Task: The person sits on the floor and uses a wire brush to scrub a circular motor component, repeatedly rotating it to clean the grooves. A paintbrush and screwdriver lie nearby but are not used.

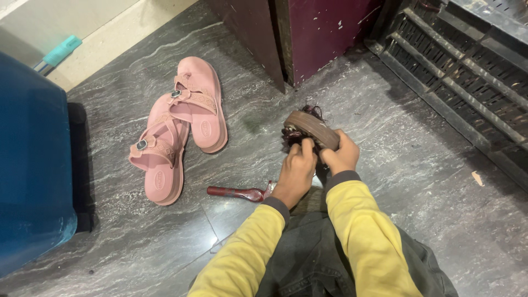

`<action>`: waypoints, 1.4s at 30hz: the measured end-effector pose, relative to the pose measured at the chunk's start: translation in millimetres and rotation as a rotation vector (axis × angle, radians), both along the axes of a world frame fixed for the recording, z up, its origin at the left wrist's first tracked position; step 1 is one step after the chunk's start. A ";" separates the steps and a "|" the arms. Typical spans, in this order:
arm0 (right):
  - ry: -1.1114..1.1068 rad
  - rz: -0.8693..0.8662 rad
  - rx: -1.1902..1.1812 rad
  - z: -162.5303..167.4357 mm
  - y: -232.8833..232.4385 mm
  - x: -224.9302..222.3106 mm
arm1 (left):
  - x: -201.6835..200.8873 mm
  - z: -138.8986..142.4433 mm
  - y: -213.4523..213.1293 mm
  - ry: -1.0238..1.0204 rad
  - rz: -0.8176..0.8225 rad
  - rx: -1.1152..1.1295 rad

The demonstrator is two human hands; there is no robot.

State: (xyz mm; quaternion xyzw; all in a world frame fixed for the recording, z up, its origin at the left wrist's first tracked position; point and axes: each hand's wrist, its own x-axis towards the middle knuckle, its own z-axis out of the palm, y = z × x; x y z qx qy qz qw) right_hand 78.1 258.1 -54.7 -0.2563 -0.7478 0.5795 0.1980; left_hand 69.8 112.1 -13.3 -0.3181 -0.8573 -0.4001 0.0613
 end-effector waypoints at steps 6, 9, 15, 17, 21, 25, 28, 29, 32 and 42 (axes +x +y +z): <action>0.087 0.041 0.329 5.1 -5.7 -5.5 | -4.4 -8.0 -2.4 0.055 0.060 0.068; 0.078 0.037 0.338 7.2 -10.5 -2.5 | -6.5 -9.9 -4.4 0.027 0.068 0.101; 0.042 0.040 0.307 10.7 -17.7 -1.1 | -11.3 -9.6 -4.8 -0.126 0.163 0.104; 0.083 0.034 0.352 10.8 -20.0 -1.6 | -12.6 -9.2 -5.3 -0.104 0.178 0.113; 0.019 0.042 0.360 11.0 -23.7 -2.3 | -14.2 -7.0 -6.2 -0.151 0.204 0.136; 0.052 0.038 0.379 10.4 -22.1 -4.9 | -17.4 -1.8 -4.7 -0.191 0.218 0.103; -0.001 0.073 0.318 5.6 -17.9 -6.8 | -20.2 1.5 -6.7 -0.197 0.207 0.067; -0.001 0.091 0.261 2.8 -16.3 -6.2 | -20.5 2.0 -8.3 -0.193 0.197 0.044; 0.027 0.077 0.167 -7.8 -15.1 -3.6 | -18.9 1.2 -9.4 -0.055 0.207 -0.026; -0.039 0.096 0.177 -10.1 -7.7 -3.2 | -30.2 5.6 -8.7 0.513 0.154 -0.122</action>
